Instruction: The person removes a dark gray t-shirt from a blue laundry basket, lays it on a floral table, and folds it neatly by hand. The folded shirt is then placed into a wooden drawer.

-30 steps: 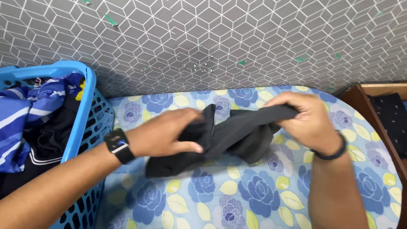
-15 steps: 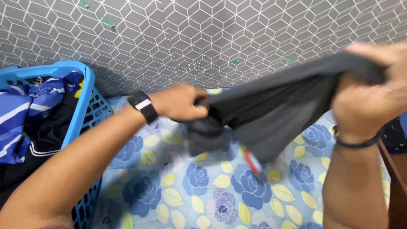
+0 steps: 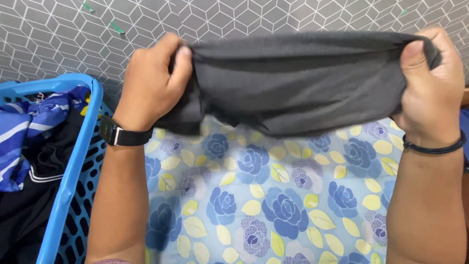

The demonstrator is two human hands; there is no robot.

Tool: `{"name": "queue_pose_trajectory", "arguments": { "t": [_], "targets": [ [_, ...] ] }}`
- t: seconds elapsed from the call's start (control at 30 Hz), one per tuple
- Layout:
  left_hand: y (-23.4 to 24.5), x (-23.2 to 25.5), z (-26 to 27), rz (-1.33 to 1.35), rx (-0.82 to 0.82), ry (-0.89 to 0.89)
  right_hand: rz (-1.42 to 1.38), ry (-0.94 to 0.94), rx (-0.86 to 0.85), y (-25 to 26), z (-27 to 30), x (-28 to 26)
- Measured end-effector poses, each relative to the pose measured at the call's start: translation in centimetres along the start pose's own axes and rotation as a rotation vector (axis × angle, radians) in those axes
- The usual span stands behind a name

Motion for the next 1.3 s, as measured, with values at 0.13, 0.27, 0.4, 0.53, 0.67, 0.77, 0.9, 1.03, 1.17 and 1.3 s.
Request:
{"name": "queue_pose_trajectory", "arguments": {
  "t": [0.13, 0.27, 0.4, 0.53, 0.67, 0.77, 0.9, 1.03, 1.17, 1.3],
  "targets": [
    [-3.3, -2.3, 1.4, 0.092, -0.285, 0.161, -0.295, -0.137, 0.084, 0.3, -1.3, 1.7],
    [-6.9, -8.7, 4.8, -0.232, -0.194, 0.284, -0.025, 0.057, 0.200, 5.9, -3.5, 8.6],
    [-10.1, -13.4, 10.2, -0.333, -0.138, 0.401, 0.331, -0.264, 0.063, 8.9, -1.7, 19.5],
    [-13.0, -13.9, 13.9, -0.335, -0.211, 0.249, 0.474, -0.572, -0.017, 6.0, 4.6, 20.6],
    [-12.7, -9.3, 15.8, -0.285, -0.211, 0.102, 1.060, -0.212, -0.231, 3.5, 8.9, 17.3],
    [-12.8, -4.5, 17.2, -0.181, -0.261, -0.037, 1.144, -0.685, -0.602, -1.7, 13.1, 12.7],
    [-15.6, -1.0, 20.6, -0.212, -0.419, -0.217, 1.195, -0.846, -1.010, -1.7, 20.1, 13.1],
    [-16.3, -2.9, 20.7, -0.279, -0.382, -0.151, 1.014, -0.413, -0.876, 1.8, 20.4, 17.2],
    [-16.4, -6.9, 21.5, -0.318, -0.389, -0.007, 0.630, -0.327, -0.380, 3.0, 14.6, 12.1],
    [-8.6, -6.7, 18.4, -0.031, 0.044, 0.225, -0.069, -0.192, 0.169, 10.4, 10.9, 10.2]
  ]
}}
Point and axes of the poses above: each hand's wrist, its own z-axis away from the middle knuckle, its own y-axis out of the back of the hand, x = y × z, the point moved 7 cm from there along -z, towards the middle knuckle, and after that the axes turned 11 degrees about -z, right-handed, at the moved point
